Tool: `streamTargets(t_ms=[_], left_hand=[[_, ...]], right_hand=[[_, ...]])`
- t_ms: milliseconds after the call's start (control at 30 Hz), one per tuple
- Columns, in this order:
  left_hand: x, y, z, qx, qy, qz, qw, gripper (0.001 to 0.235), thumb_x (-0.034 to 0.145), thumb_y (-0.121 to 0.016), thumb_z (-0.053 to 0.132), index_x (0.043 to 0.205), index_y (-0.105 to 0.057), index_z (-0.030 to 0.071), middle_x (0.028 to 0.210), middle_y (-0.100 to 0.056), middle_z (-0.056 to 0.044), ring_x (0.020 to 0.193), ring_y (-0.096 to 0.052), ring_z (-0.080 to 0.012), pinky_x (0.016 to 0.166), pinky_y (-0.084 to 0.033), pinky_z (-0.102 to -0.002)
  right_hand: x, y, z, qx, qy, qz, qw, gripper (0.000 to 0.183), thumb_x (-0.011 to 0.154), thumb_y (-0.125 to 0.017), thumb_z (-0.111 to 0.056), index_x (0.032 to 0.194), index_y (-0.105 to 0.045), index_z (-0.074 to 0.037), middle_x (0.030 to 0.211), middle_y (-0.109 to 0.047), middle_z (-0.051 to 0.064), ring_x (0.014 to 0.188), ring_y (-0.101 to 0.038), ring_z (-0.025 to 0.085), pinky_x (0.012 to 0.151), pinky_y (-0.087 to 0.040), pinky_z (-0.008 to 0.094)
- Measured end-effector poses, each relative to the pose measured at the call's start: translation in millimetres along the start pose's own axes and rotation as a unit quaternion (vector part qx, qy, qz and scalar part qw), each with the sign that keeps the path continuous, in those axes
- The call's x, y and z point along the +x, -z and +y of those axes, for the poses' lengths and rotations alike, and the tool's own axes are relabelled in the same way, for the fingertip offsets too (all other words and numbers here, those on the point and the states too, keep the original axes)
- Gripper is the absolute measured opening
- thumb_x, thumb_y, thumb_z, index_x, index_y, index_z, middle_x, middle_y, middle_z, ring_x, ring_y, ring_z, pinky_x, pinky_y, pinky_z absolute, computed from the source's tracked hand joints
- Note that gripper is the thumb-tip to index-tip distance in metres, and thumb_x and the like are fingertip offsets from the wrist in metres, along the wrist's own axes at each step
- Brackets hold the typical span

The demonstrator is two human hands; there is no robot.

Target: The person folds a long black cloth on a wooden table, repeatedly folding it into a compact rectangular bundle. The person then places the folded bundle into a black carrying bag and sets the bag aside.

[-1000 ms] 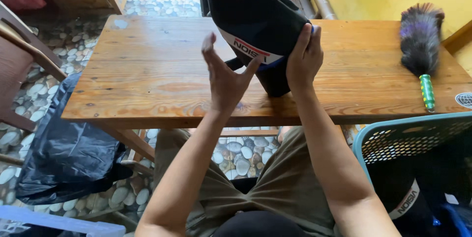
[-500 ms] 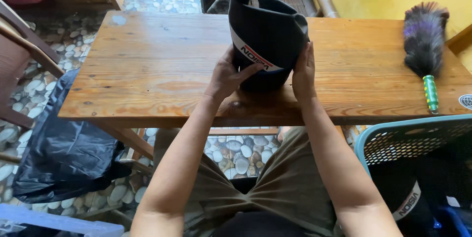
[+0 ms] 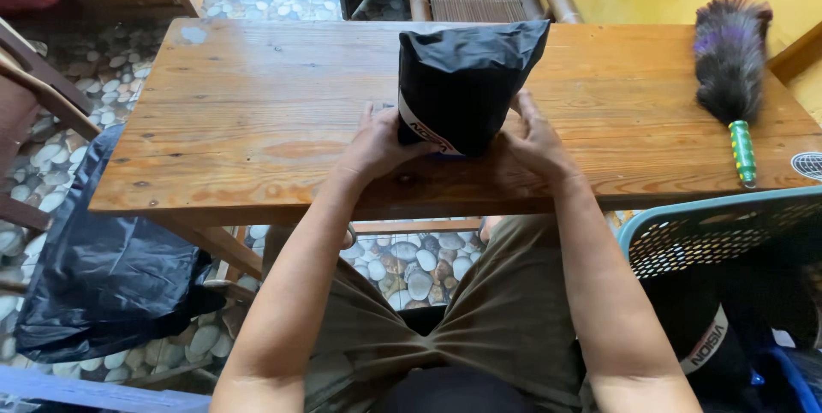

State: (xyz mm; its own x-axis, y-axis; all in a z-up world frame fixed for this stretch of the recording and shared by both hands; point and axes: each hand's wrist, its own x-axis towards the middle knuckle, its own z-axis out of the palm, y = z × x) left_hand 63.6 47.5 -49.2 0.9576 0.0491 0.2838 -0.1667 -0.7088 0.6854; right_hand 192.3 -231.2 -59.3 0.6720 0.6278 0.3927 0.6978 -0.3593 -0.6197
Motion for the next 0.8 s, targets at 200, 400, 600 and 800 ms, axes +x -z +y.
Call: streamTargets(t_ms=[200,400,600,800], left_hand=[[-1,28,52,-0.132,0.093,-0.032,0.986,0.089,0.058,-0.095,0.061,0.125,-0.051,0.02,0.13,-0.064,-0.015,0.13,-0.058,-0.0356,0.116,-0.037,-0.057],[1,6,29,-0.162,0.146,-0.034,0.975,0.072,0.063,-0.094,0.054,0.121,-0.062,0.026,0.118,-0.072,-0.008,0.123,-0.065,-0.0331,0.11,-0.047,-0.049],[-3,5,41,-0.121,0.149,0.024,0.981,0.071,0.063,-0.089,0.062,0.117,-0.065,0.021,0.112,-0.073,-0.015,0.117,-0.067,-0.0372,0.102,-0.053,-0.052],[5,-16,59,-0.32,0.234,0.145,0.906,0.057,0.066,-0.09,0.06,0.102,-0.08,0.017,0.087,-0.078,-0.008,0.091,-0.077,-0.0261,0.077,-0.06,-0.042]], right_hand=[[2,5,-45,0.221,-0.014,-0.015,0.975,0.095,0.08,-0.087,-0.018,0.158,-0.034,-0.017,0.152,-0.05,0.007,0.146,-0.041,0.027,0.12,-0.023,0.06],[3,-17,-11,0.165,-0.053,-0.023,0.985,0.067,0.074,-0.093,-0.015,0.132,-0.06,-0.013,0.124,-0.066,0.009,0.128,-0.058,0.03,0.115,-0.037,0.06],[13,-19,-11,0.19,-0.092,-0.001,0.977,0.055,0.077,-0.092,-0.016,0.123,-0.062,-0.011,0.115,-0.066,0.008,0.121,-0.062,0.027,0.111,-0.04,0.059],[35,20,-91,0.237,-0.122,0.039,0.963,0.058,0.08,-0.095,-0.023,0.126,-0.06,-0.017,0.103,-0.07,0.002,0.095,-0.066,0.011,0.088,-0.06,0.032]])
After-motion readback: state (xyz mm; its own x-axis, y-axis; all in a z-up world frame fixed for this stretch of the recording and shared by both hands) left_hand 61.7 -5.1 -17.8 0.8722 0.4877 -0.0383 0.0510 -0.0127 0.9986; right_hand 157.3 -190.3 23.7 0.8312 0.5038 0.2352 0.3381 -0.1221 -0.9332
